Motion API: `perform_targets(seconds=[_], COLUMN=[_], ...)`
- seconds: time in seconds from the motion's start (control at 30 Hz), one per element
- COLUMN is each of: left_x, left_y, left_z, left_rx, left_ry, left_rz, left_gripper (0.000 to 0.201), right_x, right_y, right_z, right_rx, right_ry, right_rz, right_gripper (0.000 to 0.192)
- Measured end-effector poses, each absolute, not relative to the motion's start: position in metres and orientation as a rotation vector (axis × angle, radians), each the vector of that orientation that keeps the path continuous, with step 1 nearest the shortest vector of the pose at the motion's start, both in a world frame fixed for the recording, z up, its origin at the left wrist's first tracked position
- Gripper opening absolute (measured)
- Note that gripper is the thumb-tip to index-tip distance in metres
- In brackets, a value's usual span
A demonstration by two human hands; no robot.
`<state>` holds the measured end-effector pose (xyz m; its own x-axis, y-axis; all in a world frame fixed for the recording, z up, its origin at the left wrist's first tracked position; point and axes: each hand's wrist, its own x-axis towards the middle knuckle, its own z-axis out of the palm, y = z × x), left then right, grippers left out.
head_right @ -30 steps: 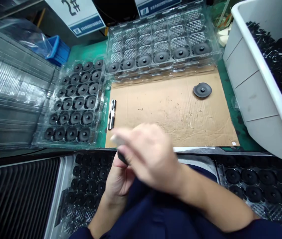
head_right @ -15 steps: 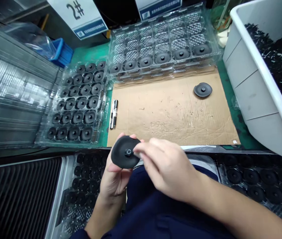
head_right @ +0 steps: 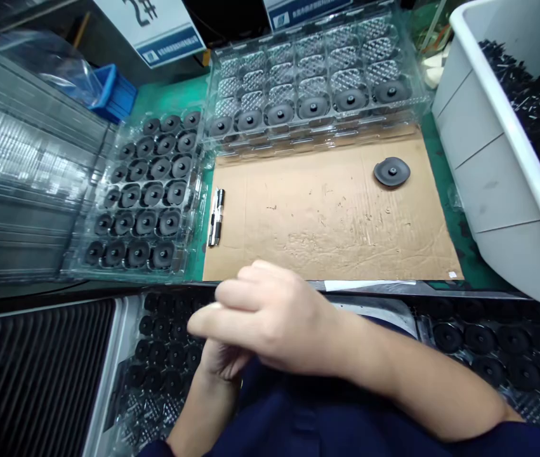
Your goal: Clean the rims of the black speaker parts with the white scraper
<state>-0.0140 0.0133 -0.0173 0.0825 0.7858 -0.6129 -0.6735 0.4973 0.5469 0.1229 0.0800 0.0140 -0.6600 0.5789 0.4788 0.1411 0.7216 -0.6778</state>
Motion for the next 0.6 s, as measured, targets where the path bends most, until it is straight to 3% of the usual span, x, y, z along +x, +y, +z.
perform_targets(seconds=[0.1,0.23,0.4,0.5,0.6], left_x=[-0.017,-0.023,-0.026,-0.024,-0.022], left_y=[0.015,0.015,0.015,0.016,0.016], left_z=[-0.014,-0.010,-0.016,-0.016,-0.015], left_rx=[0.118,0.079,0.030,0.035,0.061], left_ry=[0.888,0.722,0.639,0.624,0.632], left_rz=[1.060,1.037,1.019,1.001,0.978], left_gripper=[0.063,0.056,0.056,0.057,0.058], right_x=[0.136,0.158,0.172,0.176,0.171], right_y=[0.095,0.097,0.067,0.066,0.073], right_z=[-0.001,-0.045,-0.089,-0.075,-0.032], right_rx=[-0.775,-1.288,-1.323,-1.384,-1.382], right_ry=[-2.113,-2.122,-2.141,-2.054,-1.896], right_rz=[0.921,0.981,1.248,1.191,0.905], right_gripper=[0.024,0.023,0.025,0.024,0.023])
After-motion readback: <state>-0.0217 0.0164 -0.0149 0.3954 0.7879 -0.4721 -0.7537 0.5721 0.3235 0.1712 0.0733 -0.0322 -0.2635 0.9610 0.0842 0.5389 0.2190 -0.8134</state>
